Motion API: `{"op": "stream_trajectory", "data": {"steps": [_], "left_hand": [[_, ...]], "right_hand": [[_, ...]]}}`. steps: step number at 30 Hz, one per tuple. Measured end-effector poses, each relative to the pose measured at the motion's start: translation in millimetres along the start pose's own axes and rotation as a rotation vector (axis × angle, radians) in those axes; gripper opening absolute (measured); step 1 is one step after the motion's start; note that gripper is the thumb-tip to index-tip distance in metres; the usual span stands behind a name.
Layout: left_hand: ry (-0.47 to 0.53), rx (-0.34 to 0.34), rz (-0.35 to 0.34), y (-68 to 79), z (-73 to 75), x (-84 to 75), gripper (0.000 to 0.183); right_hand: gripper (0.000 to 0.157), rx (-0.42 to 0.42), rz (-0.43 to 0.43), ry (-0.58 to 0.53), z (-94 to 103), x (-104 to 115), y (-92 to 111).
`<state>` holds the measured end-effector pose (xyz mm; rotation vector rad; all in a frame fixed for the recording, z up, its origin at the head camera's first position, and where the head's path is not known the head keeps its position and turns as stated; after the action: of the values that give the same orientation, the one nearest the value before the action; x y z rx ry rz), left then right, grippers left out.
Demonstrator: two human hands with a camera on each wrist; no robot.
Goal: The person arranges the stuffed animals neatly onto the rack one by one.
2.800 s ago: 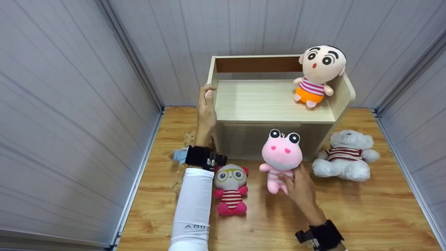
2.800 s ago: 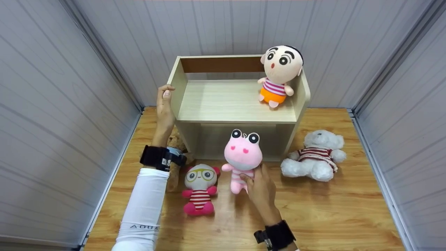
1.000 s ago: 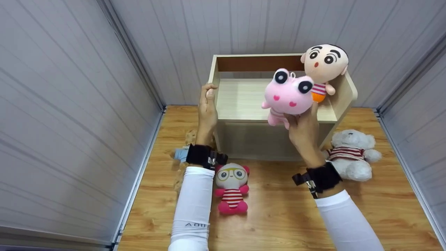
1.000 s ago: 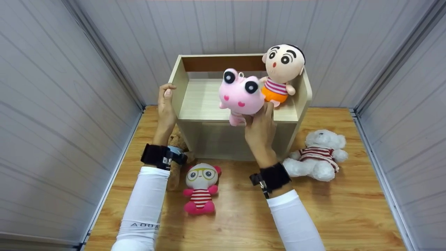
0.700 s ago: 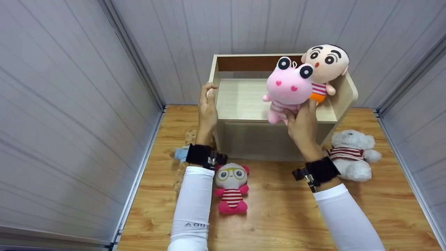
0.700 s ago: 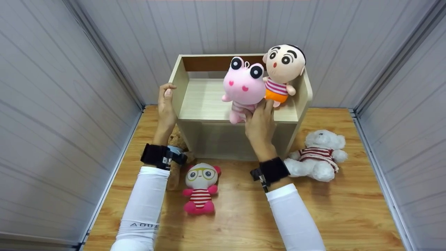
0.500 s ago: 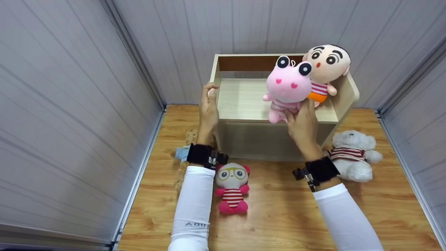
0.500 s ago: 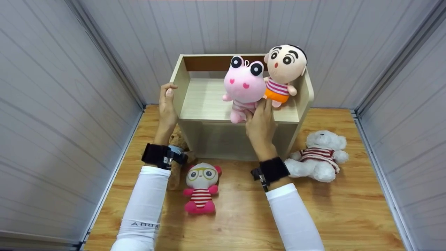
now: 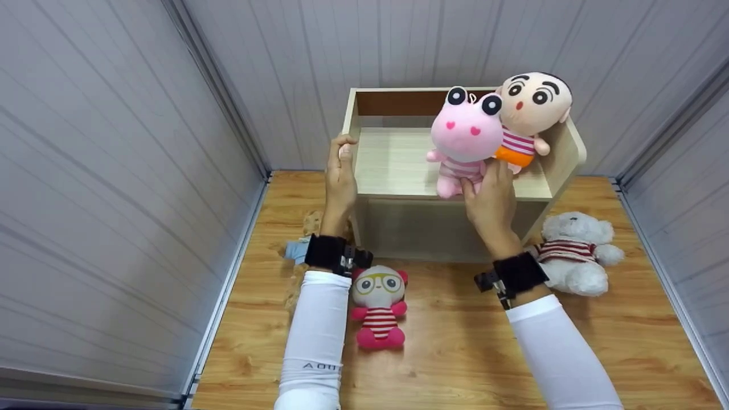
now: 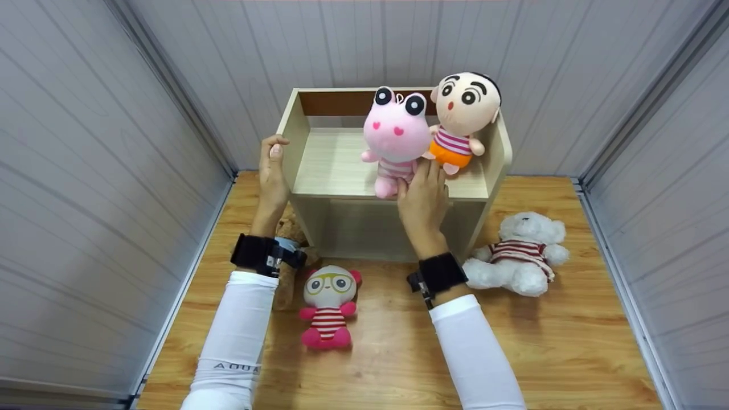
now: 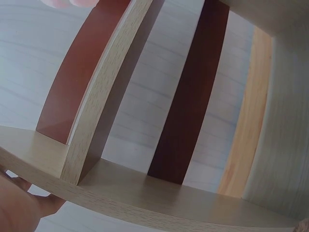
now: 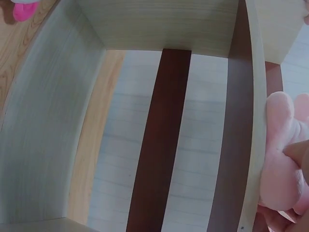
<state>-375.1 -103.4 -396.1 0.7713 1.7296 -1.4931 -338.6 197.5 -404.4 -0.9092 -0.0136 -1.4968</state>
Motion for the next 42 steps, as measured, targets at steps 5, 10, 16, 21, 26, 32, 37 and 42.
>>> {"op": "stream_trajectory", "data": {"steps": [5, 10, 16, 21, 26, 32, 37, 42], "left_hand": [[-0.008, -0.005, 0.008, 0.8, 1.0, 1.0, 0.026], [-0.001, -0.005, 0.002, 0.0, 0.5, 0.3, 0.026], [0.003, -0.014, -0.003, -0.2, 1.1, -0.5, 0.025], [-0.002, -0.009, -0.002, -0.5, 1.1, 0.0, 0.026], [-0.011, -0.001, 0.001, 0.2, 0.7, -0.8, 0.026], [-0.003, -0.004, -0.008, 0.5, 0.5, -1.3, 0.026], [-0.007, -0.007, -0.006, 0.9, 0.6, -1.4, 0.026], [-0.023, -0.012, -0.004, 1.4, 1.1, -1.6, 0.025]], "right_hand": [[0.051, -0.001, 0.002, 0.075, -3.3, 2.6, -4.5], [0.048, 0.009, -0.012, 0.082, -6.3, 2.3, -9.7], [0.046, 0.063, -0.06, 0.086, -13.3, -2.0, -16.1], [0.046, 0.086, -0.054, 0.121, -15.4, -1.7, -22.4], [0.047, 0.097, -0.063, 0.129, -16.3, -4.0, -27.1], [0.05, 0.149, -0.12, 0.143, -20.0, -10.3, -29.9], [0.05, 0.174, -0.152, 0.147, -22.9, -13.6, -32.1], [0.06, 0.175, -0.178, 0.139, -25.2, -16.3, -33.5]]}}
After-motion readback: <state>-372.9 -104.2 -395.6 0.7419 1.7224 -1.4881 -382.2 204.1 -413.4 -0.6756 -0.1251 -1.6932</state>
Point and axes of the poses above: each hand's wrist, its own y-axis away from the middle knuckle, its own z-axis out of the back of the hand, x = y × z, the point moved 9 cm from there along -y, towards the middle knuckle, and after that the axes turned 5 degrees about y, right-handed, at the moved point
